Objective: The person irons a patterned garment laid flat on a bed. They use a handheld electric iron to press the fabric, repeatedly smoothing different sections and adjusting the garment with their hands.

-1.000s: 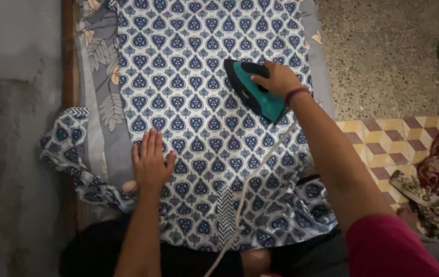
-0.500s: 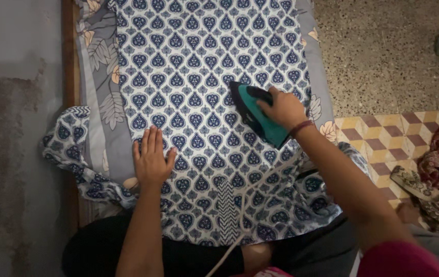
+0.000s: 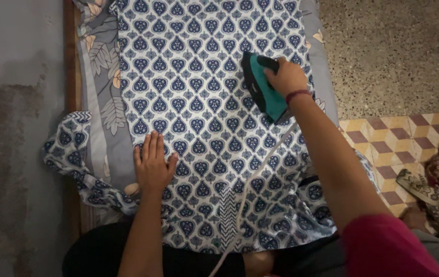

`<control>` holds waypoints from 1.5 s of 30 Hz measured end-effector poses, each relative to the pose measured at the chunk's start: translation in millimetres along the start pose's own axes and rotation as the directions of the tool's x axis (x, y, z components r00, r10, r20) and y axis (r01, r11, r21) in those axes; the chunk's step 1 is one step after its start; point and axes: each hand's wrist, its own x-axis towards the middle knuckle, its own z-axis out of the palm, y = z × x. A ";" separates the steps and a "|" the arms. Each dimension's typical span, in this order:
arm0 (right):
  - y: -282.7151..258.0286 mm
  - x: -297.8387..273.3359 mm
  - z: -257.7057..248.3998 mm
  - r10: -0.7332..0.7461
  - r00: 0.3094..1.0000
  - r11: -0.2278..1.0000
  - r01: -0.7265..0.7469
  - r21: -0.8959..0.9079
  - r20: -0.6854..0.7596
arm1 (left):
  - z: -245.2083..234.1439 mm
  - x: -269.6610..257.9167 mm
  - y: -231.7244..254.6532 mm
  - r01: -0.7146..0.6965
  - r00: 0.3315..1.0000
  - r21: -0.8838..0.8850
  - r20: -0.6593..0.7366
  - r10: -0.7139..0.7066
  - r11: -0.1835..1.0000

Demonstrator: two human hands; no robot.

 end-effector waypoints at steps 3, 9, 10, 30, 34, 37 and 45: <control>4.7 3.5 5.4 -0.004 1.000 1.000 0.004 0.008 -0.019 | 3.6 0.7 -2.0 0.001 1.000 0.000 0.006 -0.001 1.000; 14.1 -17.6 9.1 0.027 0.999 0.997 -0.026 0.069 -0.020 | -1.5 1.2 -0.5 -0.009 1.000 -0.024 -0.022 0.008 1.000; 16.8 -24.9 7.0 0.009 1.000 0.998 -0.009 0.060 -0.006 | -3.6 0.9 0.4 -0.006 1.000 -0.029 -0.020 0.006 1.000; 26.4 -42.8 -2.1 0.035 0.998 0.999 -0.036 -0.021 -0.045 | -13.6 1.5 5.3 0.001 1.000 -0.062 0.005 -0.001 0.998; 33.6 -3.4 11.6 0.143 0.984 0.990 -0.143 0.006 -0.104 | -8.8 1.9 3.9 -0.001 1.000 -0.036 0.011 0.001 0.999; 37.7 13.8 22.3 0.192 0.975 0.981 -0.191 0.011 -0.115 | -4.8 4.8 1.0 -0.012 0.999 0.007 0.036 0.012 1.000; 52.8 -12.3 24.5 0.134 0.991 0.985 -0.133 0.109 0.001 | -7.1 0.5 2.0 -0.001 1.000 -0.044 -0.001 0.000 0.999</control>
